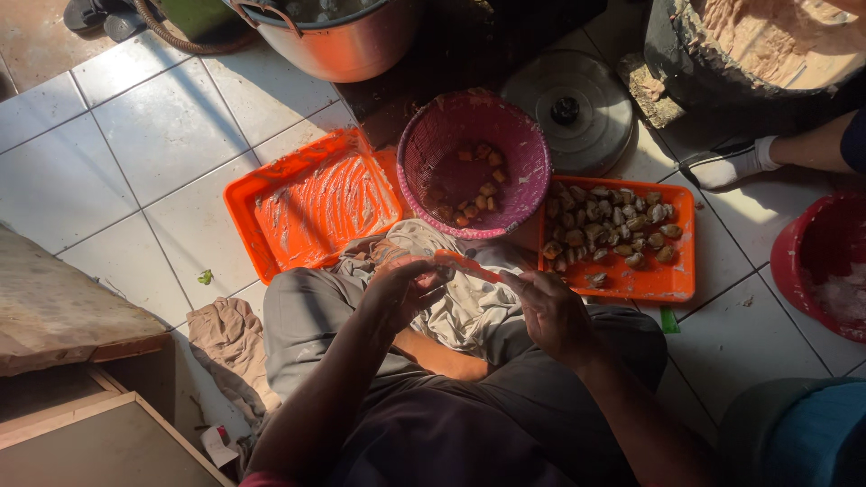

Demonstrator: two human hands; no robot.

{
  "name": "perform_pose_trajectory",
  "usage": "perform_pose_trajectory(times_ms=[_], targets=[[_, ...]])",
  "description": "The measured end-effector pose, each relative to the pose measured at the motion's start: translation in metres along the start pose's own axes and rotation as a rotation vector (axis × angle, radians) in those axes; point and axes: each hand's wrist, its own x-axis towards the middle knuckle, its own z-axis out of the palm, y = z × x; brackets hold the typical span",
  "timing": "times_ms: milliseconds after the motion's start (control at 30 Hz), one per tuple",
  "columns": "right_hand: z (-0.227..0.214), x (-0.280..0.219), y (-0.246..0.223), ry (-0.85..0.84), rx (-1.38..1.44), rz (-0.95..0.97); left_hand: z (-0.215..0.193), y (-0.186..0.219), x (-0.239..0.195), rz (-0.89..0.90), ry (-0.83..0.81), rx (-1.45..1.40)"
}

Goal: The person sits on the floor and repeatedly scoops a white paste onto small brown food pieces using an orange spatula. They then place the coated pieces into a pink basket. The process is repeated continuously throughout the clip.

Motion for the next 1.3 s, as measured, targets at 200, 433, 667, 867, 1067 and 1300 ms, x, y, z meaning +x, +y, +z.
perform_pose_trajectory(times_ms=[200, 433, 667, 867, 1067, 1300], targets=[[0.010, -0.028, 0.007, 0.182, -0.282, -0.246, 0.006, 0.000, -0.006, -0.087, -0.019, -0.182], [0.004, -0.054, 0.035, 0.229, -0.369, -0.268, -0.009, -0.014, 0.008, -0.067, -0.154, -0.223], [0.022, -0.060, 0.010, 0.298, 0.296, 0.274, 0.000, -0.020, 0.017, 0.045, -0.213, -0.289], [0.046, -0.059, -0.021, 0.292, 0.349, 0.149, 0.027, -0.025, 0.018, 0.080, -0.390, -0.324], [0.036, -0.063, 0.039, 0.609, 1.018, 0.428, 0.030, -0.025, 0.031, 0.091, -0.446, -0.075], [0.031, -0.069, 0.146, 1.357, 1.301, 0.688, 0.049, -0.080, 0.102, 0.020, -0.369, 0.106]])
